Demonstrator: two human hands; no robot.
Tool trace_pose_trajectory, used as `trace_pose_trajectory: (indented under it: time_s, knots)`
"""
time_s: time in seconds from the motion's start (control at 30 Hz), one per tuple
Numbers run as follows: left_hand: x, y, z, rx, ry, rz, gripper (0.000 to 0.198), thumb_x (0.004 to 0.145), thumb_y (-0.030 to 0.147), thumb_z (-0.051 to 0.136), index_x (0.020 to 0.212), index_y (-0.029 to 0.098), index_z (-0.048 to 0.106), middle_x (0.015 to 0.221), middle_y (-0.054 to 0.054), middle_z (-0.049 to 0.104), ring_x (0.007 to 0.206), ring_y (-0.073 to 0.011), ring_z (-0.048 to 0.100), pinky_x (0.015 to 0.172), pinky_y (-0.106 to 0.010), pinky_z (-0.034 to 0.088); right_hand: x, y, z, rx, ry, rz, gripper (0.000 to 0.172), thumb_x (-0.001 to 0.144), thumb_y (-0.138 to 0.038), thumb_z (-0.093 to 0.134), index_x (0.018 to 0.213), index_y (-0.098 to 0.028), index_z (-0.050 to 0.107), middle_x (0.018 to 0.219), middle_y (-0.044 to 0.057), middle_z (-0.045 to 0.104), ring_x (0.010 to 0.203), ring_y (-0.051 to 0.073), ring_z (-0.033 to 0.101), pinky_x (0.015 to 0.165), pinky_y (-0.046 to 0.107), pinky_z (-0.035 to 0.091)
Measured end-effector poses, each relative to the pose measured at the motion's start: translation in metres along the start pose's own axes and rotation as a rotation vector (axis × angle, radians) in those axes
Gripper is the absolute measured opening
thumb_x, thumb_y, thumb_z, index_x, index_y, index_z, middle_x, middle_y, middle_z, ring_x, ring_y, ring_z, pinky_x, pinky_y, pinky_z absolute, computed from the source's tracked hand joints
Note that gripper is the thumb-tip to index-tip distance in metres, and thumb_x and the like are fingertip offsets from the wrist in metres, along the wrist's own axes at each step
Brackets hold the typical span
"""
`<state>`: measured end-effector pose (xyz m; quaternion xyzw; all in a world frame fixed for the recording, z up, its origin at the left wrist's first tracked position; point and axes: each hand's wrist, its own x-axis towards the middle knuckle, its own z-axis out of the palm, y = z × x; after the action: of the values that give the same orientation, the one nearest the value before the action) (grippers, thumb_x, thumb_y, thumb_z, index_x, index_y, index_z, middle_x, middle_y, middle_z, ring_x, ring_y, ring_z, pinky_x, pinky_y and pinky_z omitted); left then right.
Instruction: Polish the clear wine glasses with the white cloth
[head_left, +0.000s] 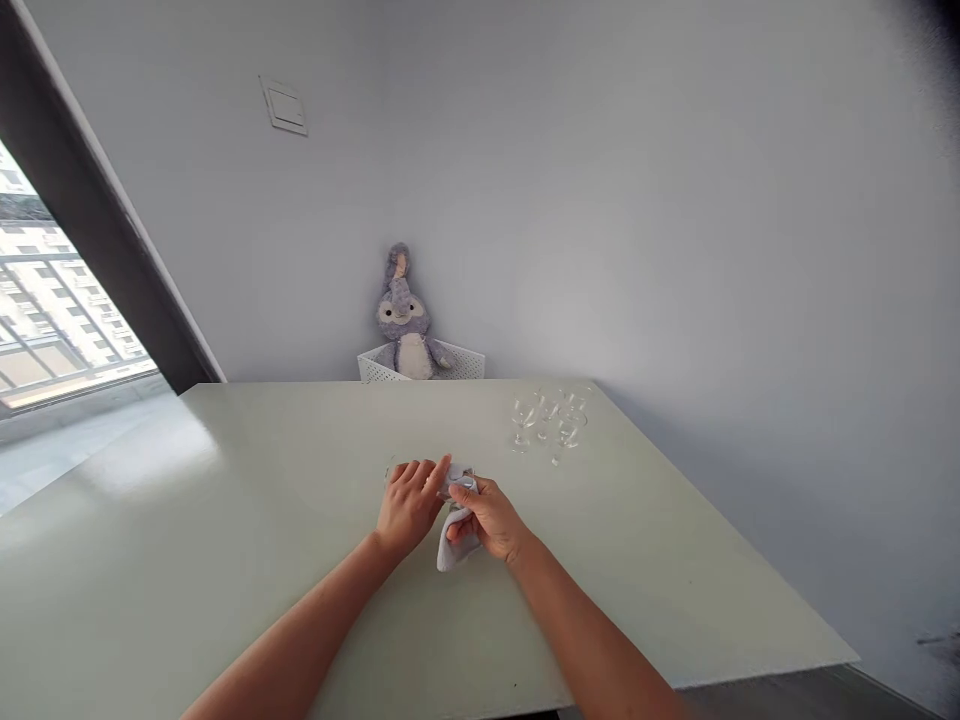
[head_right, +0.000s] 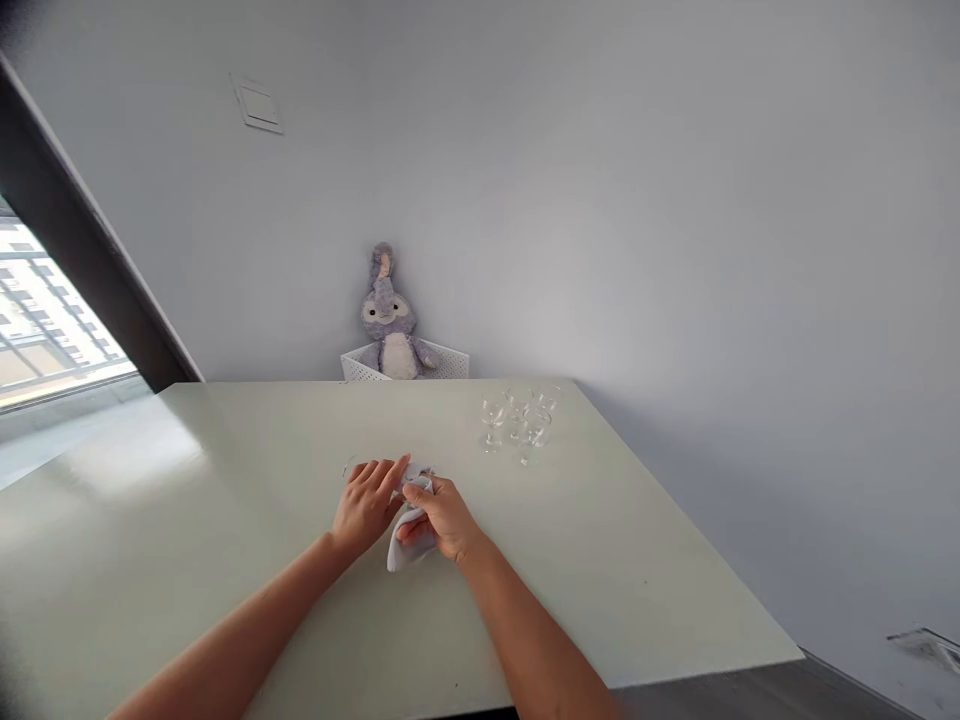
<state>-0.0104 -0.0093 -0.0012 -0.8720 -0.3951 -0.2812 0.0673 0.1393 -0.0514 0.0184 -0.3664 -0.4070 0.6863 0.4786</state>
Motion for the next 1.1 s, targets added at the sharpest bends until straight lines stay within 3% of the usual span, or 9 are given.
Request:
trace_pose_trajectory:
  time_s: [0.2, 0.3, 0.43, 0.53, 0.6, 0.7, 0.8, 0.97, 1.1]
  knots:
    - [0.007, 0.010, -0.013, 0.189, 0.105, 0.043, 0.047, 0.082, 0.012, 0.040, 0.127, 0.025, 0.039, 0.109, -0.007, 0.057, 0.109, -0.0228, 0.047, 0.102, -0.044, 0.022, 0.012, 0.004, -0.009, 0.264, 0.082, 0.041, 0.031, 0.067, -0.039, 0.066, 0.083, -0.015, 0.054, 0.059, -0.002, 0.059, 0.036, 0.007, 0.049, 0.037, 0.021, 0.043]
    - [0.009, 0.009, -0.016, 0.149, 0.091, 0.064, 0.040, 0.084, 0.018, 0.042, 0.123, 0.025, 0.043, 0.097, -0.005, 0.061, 0.094, -0.0176, 0.056, 0.102, -0.041, 0.023, 0.008, -0.001, -0.010, 0.183, 0.072, 0.006, 0.031, 0.071, -0.042, 0.062, 0.084, -0.015, 0.054, 0.056, -0.003, 0.058, 0.036, 0.007, 0.051, 0.038, 0.020, 0.044]
    - [0.009, -0.001, -0.022, -0.071, -0.139, -0.097, 0.047, 0.077, 0.042, 0.053, 0.120, 0.024, 0.046, 0.076, 0.000, 0.063, 0.070, -0.0162, 0.057, 0.077, -0.031, 0.041, -0.005, -0.015, -0.011, -0.242, -0.119, -0.018, 0.037, 0.066, -0.035, 0.067, 0.095, -0.016, 0.056, 0.063, -0.002, 0.060, 0.051, 0.013, 0.060, 0.045, 0.024, 0.051]
    - [0.010, -0.004, -0.030, -0.328, -0.423, -0.163, 0.048, 0.071, 0.054, 0.054, 0.110, 0.027, 0.052, 0.067, 0.004, 0.060, 0.060, -0.0137, 0.053, 0.053, -0.022, 0.036, -0.013, -0.024, -0.013, -0.390, -0.170, -0.010, 0.033, 0.062, -0.032, 0.070, 0.090, -0.018, 0.060, 0.076, -0.001, 0.059, 0.061, 0.014, 0.060, 0.049, 0.028, 0.054]
    - [0.011, -0.003, -0.034, -0.417, -0.504, -0.148, 0.046, 0.073, 0.057, 0.049, 0.106, 0.026, 0.055, 0.068, 0.004, 0.059, 0.058, -0.0122, 0.052, 0.051, -0.021, 0.033, -0.013, -0.027, -0.017, -0.410, -0.165, 0.003, 0.030, 0.062, -0.035, 0.069, 0.084, -0.016, 0.062, 0.075, -0.001, 0.058, 0.058, 0.014, 0.060, 0.047, 0.029, 0.054]
    - [0.013, -0.001, -0.035, -0.270, -0.327, -0.110, 0.050, 0.075, 0.056, 0.048, 0.114, 0.025, 0.049, 0.075, 0.001, 0.061, 0.067, -0.0151, 0.054, 0.062, -0.025, 0.035, -0.006, -0.024, -0.023, -0.357, -0.028, -0.006, 0.035, 0.063, -0.041, 0.068, 0.084, -0.014, 0.062, 0.064, -0.001, 0.057, 0.046, 0.012, 0.057, 0.042, 0.026, 0.051]
    - [0.012, -0.005, -0.028, -0.056, -0.149, -0.020, 0.041, 0.081, 0.048, 0.044, 0.114, 0.024, 0.050, 0.070, -0.002, 0.061, 0.071, -0.0170, 0.053, 0.070, -0.030, 0.032, 0.000, -0.021, -0.028, -0.186, 0.087, -0.040, 0.041, 0.064, -0.046, 0.067, 0.086, -0.013, 0.059, 0.056, -0.002, 0.057, 0.040, 0.010, 0.055, 0.042, 0.023, 0.047]
    - [0.009, -0.018, -0.021, -0.037, -0.077, 0.017, 0.034, 0.086, 0.044, 0.037, 0.107, 0.024, 0.056, 0.060, 0.000, 0.058, 0.062, -0.0142, 0.050, 0.065, -0.028, 0.030, -0.001, -0.024, -0.031, 0.079, -0.208, 0.021, 0.065, 0.078, -0.066, 0.027, 0.095, -0.010, 0.055, 0.062, 0.010, 0.064, 0.056, 0.020, 0.063, 0.038, 0.026, 0.046]
    - [0.008, -0.018, -0.024, -0.050, -0.002, 0.045, 0.034, 0.086, 0.043, 0.039, 0.109, 0.025, 0.056, 0.061, 0.000, 0.058, 0.062, -0.0135, 0.049, 0.066, -0.028, 0.029, -0.009, -0.026, -0.035, 0.079, -0.249, 0.011, 0.034, 0.081, -0.038, 0.039, 0.095, -0.010, 0.053, 0.062, 0.007, 0.064, 0.057, 0.019, 0.063, 0.039, 0.025, 0.047]
